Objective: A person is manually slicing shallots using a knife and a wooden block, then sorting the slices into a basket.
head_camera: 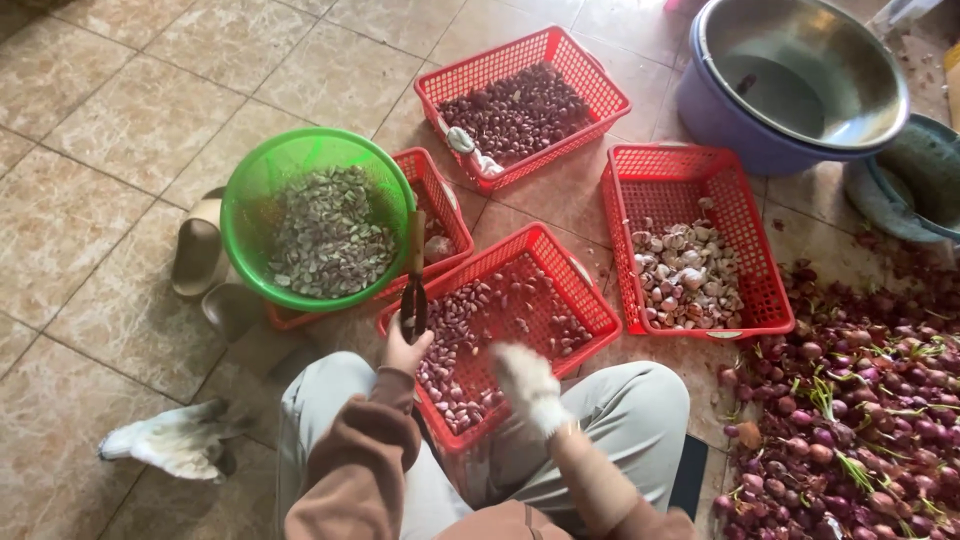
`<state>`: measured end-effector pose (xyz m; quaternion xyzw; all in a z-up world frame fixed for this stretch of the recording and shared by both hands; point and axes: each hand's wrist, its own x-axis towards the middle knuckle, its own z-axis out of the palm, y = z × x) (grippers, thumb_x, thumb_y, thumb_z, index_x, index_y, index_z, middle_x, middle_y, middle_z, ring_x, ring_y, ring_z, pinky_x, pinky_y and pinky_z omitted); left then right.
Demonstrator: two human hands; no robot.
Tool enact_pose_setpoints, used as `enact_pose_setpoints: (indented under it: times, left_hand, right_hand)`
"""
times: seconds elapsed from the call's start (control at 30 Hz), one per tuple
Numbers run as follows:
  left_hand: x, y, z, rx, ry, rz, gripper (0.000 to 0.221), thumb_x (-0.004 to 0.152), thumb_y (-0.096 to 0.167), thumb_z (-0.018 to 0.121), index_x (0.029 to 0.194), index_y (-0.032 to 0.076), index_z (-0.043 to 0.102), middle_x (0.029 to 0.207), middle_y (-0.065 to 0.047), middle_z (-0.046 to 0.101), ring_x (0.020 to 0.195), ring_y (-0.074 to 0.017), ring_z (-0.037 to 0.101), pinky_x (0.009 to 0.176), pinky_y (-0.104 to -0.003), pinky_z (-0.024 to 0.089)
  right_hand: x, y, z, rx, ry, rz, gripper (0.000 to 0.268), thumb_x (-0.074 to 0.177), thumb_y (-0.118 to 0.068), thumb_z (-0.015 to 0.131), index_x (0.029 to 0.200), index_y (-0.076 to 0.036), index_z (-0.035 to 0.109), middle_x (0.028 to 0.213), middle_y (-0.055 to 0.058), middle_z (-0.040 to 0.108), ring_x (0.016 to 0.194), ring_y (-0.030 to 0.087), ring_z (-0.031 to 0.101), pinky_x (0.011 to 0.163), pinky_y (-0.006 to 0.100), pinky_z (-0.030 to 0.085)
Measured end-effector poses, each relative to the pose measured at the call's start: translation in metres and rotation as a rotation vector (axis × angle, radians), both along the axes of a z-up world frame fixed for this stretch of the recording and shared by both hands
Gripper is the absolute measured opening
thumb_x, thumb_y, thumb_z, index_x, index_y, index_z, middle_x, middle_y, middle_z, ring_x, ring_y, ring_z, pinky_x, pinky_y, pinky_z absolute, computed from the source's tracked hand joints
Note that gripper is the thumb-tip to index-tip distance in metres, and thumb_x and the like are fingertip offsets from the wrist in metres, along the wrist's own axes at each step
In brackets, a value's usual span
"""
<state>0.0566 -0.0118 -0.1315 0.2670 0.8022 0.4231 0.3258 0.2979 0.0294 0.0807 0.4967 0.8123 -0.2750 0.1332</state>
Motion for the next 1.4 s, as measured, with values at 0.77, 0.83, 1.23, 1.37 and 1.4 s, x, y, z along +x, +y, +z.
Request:
enact_pose_setpoints:
  times: [0.77, 0.83, 1.23, 1.37, 1.4]
  left_hand:
    - [0.130, -0.040, 0.062, 0.031, 0.078, -0.364, 0.099, 0.072, 0.017, 0.072, 0.158, 0.036, 0.028, 0.129, -0.004, 0.051, 0.110, -0.0232, 0.060, 0.096, -0.040, 0.050]
    - [0.129, -0.044, 0.076, 0.187, 0.039, -0.328, 0.097, 0.071, 0.002, 0.068, 0.158, 0.022, 0.030, 0.116, -0.006, 0.051, 0.094, -0.0182, 0.061, 0.081, -0.026, 0.057]
    - [0.137, -0.046, 0.103, 0.161, 0.364, -0.397, 0.106, 0.064, -0.011, 0.062, 0.159, 0.019, 0.027, 0.117, -0.011, 0.050, 0.091, -0.0308, 0.062, 0.081, -0.040, 0.055]
    - [0.134, -0.043, 0.101, 0.090, 0.275, -0.387, 0.103, 0.064, -0.010, 0.061, 0.158, 0.022, 0.031, 0.116, -0.009, 0.050, 0.094, -0.0255, 0.060, 0.083, -0.034, 0.055]
    - [0.135, -0.043, 0.101, 0.084, 0.285, -0.410, 0.104, 0.064, -0.012, 0.060, 0.158, 0.022, 0.030, 0.113, -0.008, 0.051, 0.089, -0.0240, 0.061, 0.079, -0.033, 0.056]
  right_hand:
    - [0.024, -0.025, -0.035, -1.109, 1.471, -0.859, 0.039, 0.089, 0.003, 0.056, 0.128, 0.003, 0.061, 0.105, 0.022, 0.067, 0.085, 0.029, 0.067, 0.072, 0.039, 0.056]
    - [0.031, -0.027, -0.045, -1.461, 1.657, -0.578, 0.051, 0.091, 0.000, 0.051, 0.142, 0.003, 0.049, 0.119, 0.021, 0.065, 0.094, 0.024, 0.063, 0.084, 0.035, 0.053]
    - [0.005, -0.019, -0.034, -0.362, 0.602, -0.873, 0.059, 0.094, -0.056, 0.056, 0.112, -0.003, 0.074, 0.088, 0.009, 0.077, 0.069, 0.016, 0.066, 0.060, 0.026, 0.051]
    - [0.001, -0.014, -0.045, -0.702, 1.111, -0.916, 0.043, 0.093, -0.035, 0.061, 0.110, 0.003, 0.070, 0.096, 0.013, 0.070, 0.079, 0.020, 0.064, 0.072, 0.030, 0.052]
    - [-0.001, -0.013, -0.053, -0.932, 1.613, -1.004, 0.038, 0.095, -0.010, 0.064, 0.129, 0.007, 0.063, 0.117, 0.019, 0.069, 0.094, 0.025, 0.065, 0.085, 0.034, 0.052]
